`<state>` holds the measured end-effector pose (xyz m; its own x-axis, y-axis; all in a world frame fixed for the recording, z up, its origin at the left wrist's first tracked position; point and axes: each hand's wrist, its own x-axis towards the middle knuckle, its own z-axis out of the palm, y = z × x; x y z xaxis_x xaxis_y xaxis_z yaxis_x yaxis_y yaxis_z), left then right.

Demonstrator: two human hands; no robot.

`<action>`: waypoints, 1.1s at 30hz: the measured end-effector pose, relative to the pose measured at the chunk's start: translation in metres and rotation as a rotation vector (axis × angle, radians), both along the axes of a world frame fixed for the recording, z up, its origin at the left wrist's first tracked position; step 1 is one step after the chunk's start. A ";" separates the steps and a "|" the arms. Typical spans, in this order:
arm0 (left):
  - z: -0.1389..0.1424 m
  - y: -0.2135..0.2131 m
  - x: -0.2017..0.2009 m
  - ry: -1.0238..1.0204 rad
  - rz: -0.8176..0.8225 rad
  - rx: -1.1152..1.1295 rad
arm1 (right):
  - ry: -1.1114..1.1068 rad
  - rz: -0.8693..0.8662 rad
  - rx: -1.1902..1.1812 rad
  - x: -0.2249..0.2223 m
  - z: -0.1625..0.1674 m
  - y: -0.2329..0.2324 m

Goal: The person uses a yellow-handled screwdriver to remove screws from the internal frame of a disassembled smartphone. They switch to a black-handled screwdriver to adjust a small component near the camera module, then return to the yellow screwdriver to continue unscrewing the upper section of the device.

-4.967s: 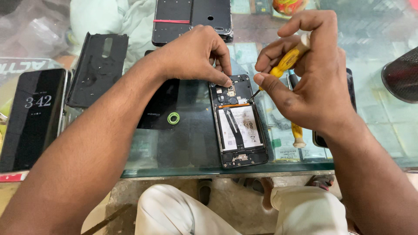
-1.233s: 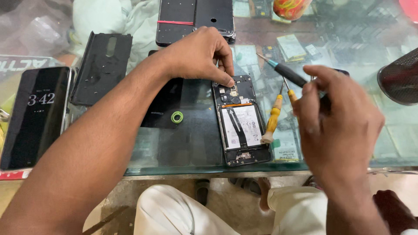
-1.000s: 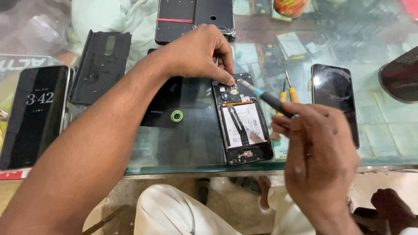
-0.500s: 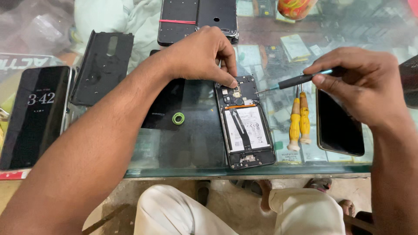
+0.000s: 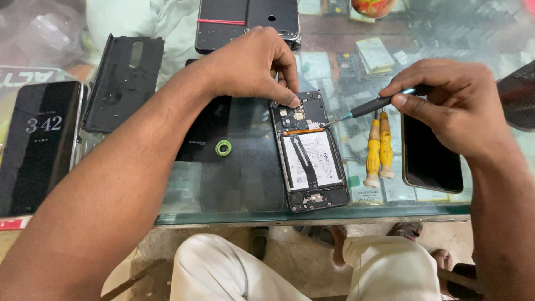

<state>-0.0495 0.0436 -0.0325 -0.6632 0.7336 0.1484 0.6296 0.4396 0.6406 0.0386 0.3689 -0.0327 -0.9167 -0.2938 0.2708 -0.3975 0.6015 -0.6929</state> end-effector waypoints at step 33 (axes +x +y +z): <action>-0.002 0.001 -0.001 -0.005 -0.004 0.016 | 0.028 0.004 0.031 0.002 0.005 -0.003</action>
<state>-0.0503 0.0441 -0.0345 -0.6613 0.7337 0.1562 0.6277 0.4272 0.6508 0.0409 0.3657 -0.0282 -0.9076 -0.3065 0.2868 -0.4190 0.6209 -0.6625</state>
